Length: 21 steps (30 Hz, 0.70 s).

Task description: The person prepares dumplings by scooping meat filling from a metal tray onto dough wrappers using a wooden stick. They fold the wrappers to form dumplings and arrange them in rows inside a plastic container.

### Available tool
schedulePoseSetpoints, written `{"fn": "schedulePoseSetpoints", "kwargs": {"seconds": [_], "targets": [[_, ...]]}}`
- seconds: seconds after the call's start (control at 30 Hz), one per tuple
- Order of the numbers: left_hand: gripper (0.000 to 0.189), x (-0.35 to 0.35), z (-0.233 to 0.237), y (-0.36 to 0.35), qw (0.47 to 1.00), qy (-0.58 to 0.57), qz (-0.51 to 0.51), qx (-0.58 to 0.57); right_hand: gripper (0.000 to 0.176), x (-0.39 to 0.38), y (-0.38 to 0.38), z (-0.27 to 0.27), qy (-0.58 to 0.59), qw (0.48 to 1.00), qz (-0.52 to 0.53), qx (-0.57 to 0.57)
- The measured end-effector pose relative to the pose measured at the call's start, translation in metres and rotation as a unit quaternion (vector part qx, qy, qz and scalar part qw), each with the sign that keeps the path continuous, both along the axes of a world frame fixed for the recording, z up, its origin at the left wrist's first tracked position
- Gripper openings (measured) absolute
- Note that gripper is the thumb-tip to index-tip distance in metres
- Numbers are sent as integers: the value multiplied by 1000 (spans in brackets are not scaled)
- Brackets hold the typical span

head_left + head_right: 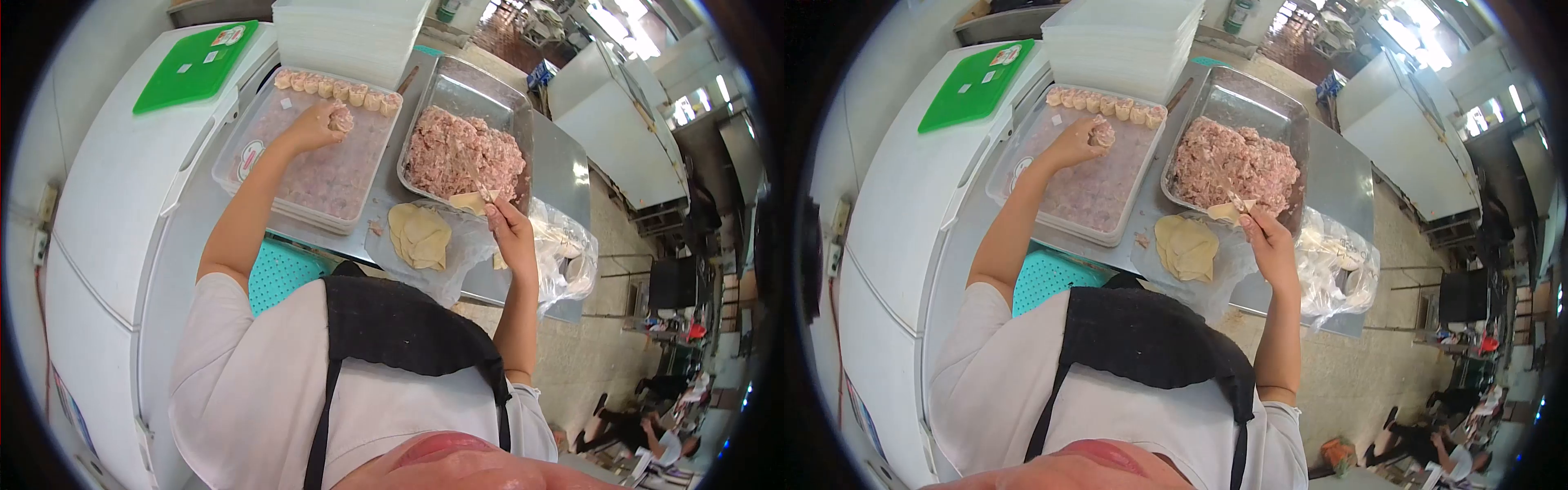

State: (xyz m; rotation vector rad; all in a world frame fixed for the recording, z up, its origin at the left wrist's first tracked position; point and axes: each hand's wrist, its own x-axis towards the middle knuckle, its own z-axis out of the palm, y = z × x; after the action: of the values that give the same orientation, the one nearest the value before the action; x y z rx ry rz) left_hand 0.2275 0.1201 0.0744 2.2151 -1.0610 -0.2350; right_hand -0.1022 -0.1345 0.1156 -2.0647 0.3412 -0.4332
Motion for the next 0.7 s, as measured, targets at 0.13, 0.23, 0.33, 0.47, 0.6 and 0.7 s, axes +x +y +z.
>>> {"fn": "schedulePoseSetpoints", "kwargs": {"seconds": [0.13, 0.23, 0.33, 0.47, 0.6, 0.7], "targets": [[78, 1, -8, -42, 999, -29, 16, -39, 18, -13, 3, -3, 4, 999, -29, 38], [78, 7, -23, -70, 995, -73, 7, -72, 24, -24, 4, 3, 8, 995, -63, 81], [83, 15, -33, -95, 998, -62, -10, -29, 26, -36, -5, 2, 22, 994, -77, 76], [84, 21, -51, -111, 990, -133, -7, -50, 29, -48, -20, -8, 29, 994, -85, 63], [66, -1, -17, -97, 1000, 22, -9, 15, 26, -49, -38, -11, 31, 997, -51, 57], [40, -46, 12, -80, 977, -211, -3, -27, 30, -50, -59, -8, 38, 998, -30, 50]]}}
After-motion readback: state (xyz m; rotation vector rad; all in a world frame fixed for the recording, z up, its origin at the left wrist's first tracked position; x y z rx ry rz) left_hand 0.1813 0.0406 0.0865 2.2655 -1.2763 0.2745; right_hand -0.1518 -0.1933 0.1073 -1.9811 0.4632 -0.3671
